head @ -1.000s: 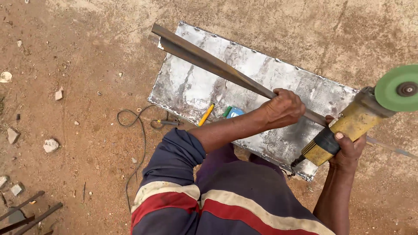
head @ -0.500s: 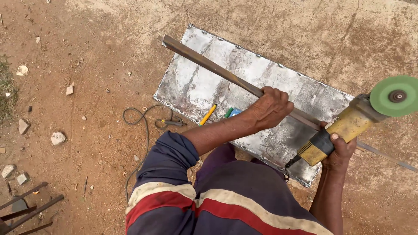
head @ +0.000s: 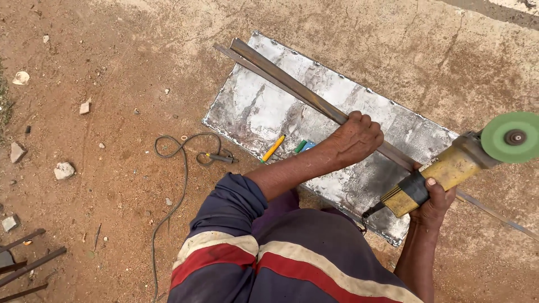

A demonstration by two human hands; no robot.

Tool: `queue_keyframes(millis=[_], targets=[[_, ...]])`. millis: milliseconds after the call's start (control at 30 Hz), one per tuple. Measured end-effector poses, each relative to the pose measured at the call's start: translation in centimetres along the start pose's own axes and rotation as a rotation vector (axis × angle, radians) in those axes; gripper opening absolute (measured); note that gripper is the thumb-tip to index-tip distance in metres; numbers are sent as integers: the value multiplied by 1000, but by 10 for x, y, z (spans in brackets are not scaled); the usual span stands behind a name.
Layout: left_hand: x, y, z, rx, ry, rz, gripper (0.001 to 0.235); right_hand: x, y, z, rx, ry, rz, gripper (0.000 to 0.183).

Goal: The person cuts metal strips using an angle grinder, breaks the cut pieces by hand, and arranges them on a metal surface.

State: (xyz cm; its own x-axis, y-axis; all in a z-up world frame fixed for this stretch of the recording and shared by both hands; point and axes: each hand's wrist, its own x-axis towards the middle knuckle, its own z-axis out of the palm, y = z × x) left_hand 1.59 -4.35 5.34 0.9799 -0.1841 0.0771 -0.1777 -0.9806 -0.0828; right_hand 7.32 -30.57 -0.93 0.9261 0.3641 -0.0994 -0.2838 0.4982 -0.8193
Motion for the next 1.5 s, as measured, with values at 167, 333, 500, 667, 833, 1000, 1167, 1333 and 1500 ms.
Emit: queue_keyframes(millis=[167, 333, 500, 667, 833, 1000, 1167, 1333, 1500], targets=[[-5, -2, 1, 145, 14, 89, 20, -1, 4, 6, -4, 11, -2, 79], [-8, -2, 12, 276, 92, 131, 14, 2, 5, 1, -16, 37, 11, 82], [-10, 2, 7, 377, 134, 170, 16, 3, -3, 7, -45, 53, -9, 81], [-8, -3, 8, 337, 141, 194, 24, 8, -2, 5, -72, 68, -25, 78], [-10, -2, 5, 381, 146, 201, 23, 10, -1, 9, -97, 58, -13, 72], [-9, -2, 8, 383, 113, 205, 27, 14, 2, 7, -95, 54, -14, 71], [-10, -1, 6, 426, 164, 208, 33, 18, 9, -1, -71, 68, -17, 71], [-9, -3, 22, 438, 186, 210, 34, 20, 8, 4, -83, 127, 1, 77], [-9, 0, 30, 147, 44, 137, 21, 20, 12, 2, -102, 107, 11, 76]])
